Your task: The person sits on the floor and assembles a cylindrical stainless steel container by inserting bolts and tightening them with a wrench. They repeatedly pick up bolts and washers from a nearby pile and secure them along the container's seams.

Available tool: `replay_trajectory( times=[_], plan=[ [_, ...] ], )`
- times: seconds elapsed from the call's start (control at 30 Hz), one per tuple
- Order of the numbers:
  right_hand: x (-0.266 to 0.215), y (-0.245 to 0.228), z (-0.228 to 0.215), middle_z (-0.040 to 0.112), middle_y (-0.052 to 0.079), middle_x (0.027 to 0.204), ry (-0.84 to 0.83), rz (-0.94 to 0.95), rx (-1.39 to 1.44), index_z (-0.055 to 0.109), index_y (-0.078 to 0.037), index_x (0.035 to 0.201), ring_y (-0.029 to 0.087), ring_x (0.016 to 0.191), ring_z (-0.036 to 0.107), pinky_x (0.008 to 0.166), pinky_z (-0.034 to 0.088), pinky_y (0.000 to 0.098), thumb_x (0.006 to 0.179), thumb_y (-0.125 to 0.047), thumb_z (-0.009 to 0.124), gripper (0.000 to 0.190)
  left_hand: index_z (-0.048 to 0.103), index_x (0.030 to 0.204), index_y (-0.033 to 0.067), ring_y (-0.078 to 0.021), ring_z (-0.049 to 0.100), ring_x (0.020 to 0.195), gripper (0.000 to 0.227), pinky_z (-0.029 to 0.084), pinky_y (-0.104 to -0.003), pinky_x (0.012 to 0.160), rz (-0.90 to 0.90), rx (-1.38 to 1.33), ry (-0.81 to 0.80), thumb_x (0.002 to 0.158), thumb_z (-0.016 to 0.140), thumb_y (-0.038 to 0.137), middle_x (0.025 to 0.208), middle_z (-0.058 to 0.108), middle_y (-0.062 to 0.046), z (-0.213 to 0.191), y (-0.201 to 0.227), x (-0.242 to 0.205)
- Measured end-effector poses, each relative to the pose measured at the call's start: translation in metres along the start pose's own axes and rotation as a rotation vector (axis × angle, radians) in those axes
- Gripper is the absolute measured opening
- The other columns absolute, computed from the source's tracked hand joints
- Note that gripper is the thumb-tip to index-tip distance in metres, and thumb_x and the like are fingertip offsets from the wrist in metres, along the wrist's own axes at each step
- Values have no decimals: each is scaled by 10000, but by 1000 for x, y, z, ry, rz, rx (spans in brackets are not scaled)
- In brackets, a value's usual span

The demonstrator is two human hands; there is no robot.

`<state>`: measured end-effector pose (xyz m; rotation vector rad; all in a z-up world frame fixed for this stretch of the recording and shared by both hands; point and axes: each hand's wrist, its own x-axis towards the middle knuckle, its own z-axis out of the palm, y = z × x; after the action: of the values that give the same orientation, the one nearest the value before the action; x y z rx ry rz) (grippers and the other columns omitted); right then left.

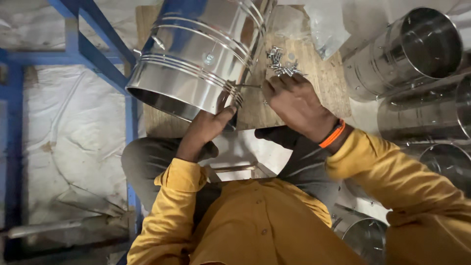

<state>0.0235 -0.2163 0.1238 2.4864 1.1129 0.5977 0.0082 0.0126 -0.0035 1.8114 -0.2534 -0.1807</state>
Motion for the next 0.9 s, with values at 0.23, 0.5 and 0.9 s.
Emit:
replay_trajectory(
  times=[0.23, 0.5, 0.9],
  plan=[
    [0, 8, 21, 640, 6, 748, -202, -151, -94, 651, -111, 913, 153, 698, 672, 596, 513, 278, 828, -157, 615, 102, 583, 1375, 91, -342, 664, 1172, 495, 492, -407, 1015, -156, 56, -59, 947, 618, 338, 1264, 701, -190, -5, 4, -5],
    [6, 35, 62, 618, 50, 634, -685, 488, 1187, 720, -63, 904, 163, 516, 552, 482, 464, 321, 989, -295, 596, 277, 407, 1547, 66, -364, 519, 1351, 668, 405, -408, 1103, 65, 15, -61, 940, 607, 260, 1458, 546, -238, -10, 6, -7],
    [0, 3, 6, 660, 97, 895, -252, 186, 634, 610, 0, 1194, 215, 741, 676, 664, 528, 324, 847, -99, 649, 363, 519, 1417, 63, -307, 650, 1203, 572, 479, -376, 1037, -148, -56, -37, 913, 648, 303, 1272, 684, -186, -10, 8, -4]
  ],
)
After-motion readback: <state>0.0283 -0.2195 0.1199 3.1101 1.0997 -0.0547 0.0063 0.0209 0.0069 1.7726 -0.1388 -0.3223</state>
